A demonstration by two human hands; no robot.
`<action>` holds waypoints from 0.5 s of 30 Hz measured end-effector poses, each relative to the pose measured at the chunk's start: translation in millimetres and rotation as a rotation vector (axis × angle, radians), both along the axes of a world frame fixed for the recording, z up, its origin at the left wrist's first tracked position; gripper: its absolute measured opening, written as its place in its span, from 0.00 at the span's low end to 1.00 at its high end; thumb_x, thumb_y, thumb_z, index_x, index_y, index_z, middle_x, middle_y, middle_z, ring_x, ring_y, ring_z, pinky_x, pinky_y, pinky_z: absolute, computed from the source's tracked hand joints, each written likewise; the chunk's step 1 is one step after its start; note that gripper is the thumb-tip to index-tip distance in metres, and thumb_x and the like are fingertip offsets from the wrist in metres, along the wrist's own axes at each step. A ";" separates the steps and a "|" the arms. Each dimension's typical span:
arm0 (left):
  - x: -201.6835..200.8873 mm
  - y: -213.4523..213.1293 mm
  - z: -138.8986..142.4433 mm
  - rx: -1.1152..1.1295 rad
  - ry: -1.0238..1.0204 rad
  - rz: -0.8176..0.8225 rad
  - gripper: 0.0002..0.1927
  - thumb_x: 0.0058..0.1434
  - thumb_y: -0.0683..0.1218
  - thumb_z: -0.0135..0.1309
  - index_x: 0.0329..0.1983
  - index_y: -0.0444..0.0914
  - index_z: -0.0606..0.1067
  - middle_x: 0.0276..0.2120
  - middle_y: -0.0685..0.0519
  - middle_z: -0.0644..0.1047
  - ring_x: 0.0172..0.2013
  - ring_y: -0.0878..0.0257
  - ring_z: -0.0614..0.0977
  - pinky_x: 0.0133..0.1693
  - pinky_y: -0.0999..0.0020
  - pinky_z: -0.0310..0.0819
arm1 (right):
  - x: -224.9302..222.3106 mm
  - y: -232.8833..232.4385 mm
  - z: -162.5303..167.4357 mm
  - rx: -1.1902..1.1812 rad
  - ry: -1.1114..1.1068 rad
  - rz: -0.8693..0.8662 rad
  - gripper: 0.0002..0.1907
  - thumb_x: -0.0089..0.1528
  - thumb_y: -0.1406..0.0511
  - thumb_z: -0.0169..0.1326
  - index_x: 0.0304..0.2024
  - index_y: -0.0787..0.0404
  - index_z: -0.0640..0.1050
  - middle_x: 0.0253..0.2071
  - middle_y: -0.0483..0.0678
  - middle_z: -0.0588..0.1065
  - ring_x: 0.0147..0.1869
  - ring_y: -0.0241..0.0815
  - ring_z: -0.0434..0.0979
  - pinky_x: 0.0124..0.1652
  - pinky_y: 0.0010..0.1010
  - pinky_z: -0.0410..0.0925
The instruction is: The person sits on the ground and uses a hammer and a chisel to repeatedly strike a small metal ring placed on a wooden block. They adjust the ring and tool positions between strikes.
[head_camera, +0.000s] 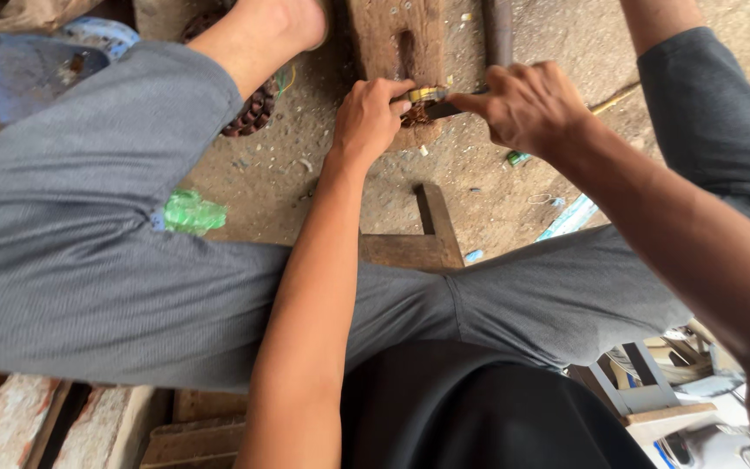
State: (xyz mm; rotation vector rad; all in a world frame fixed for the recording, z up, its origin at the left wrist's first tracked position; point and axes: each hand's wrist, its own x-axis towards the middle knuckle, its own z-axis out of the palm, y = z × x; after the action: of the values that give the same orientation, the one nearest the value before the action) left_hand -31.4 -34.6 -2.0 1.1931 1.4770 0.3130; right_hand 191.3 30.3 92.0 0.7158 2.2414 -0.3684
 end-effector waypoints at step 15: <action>-22.1 -9.1 -37.9 -0.078 -0.118 0.008 0.19 0.53 0.43 0.68 0.50 0.40 0.82 0.45 0.43 0.83 0.48 0.51 0.85 0.52 0.59 0.75 | -6.8 -28.5 3.8 -0.082 0.286 -0.481 0.16 0.70 0.73 0.47 0.31 0.62 0.83 0.29 0.51 0.76 0.21 0.37 0.67 0.22 0.31 0.62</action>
State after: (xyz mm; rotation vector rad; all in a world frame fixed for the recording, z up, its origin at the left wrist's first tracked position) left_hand -53.5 -43.7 -39.9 1.0892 1.3795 0.3231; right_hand 184.5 1.8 95.8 1.2239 2.2786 -0.8363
